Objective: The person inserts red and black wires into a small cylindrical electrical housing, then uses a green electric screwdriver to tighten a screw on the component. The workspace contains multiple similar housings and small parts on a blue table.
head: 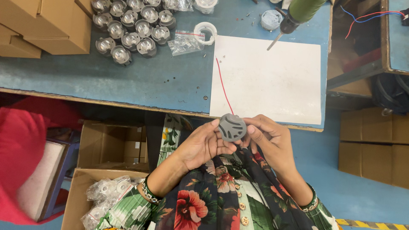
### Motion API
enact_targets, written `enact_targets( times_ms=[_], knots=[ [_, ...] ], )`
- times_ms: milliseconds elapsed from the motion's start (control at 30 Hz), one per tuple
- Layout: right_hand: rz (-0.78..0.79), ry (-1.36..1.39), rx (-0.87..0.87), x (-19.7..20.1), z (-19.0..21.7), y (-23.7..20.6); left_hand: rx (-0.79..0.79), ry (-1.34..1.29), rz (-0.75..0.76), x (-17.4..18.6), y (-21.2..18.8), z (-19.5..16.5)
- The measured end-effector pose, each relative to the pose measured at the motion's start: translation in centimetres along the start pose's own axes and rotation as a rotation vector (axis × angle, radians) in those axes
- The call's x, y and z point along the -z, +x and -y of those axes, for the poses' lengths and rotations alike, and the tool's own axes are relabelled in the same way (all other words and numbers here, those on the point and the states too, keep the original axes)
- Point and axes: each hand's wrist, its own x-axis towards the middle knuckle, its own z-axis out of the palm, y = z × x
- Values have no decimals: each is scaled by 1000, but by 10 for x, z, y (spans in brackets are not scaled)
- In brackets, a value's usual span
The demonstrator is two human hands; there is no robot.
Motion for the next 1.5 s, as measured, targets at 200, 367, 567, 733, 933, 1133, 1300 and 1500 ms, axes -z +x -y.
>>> enact_targets(
  times_ms=[200,367,567,733,933,1133,1300,1500],
  knots=[
    [16,-11,61,9,-11,-1,-315,573,-4,-20,-8,-9],
    [34,50,32,15,-17,-7,-350,948,-91,-35,-16,-17],
    [40,95,6,16,-19,-9,-328,957,-113,-44,-15,-22],
    [69,165,7,13,-18,-6,-383,1089,-142,-51,-21,-28],
    [115,123,152,11,-13,-9,-665,1410,-57,-58,-27,-30],
    [77,92,156,13,-14,-13,-709,1543,-38,-58,-25,-26],
    [93,115,186,14,-15,-14,-684,1506,-36,-56,-26,-23],
    [149,137,226,13,-12,-13,-650,1413,10,-54,-28,-23]
  ],
)
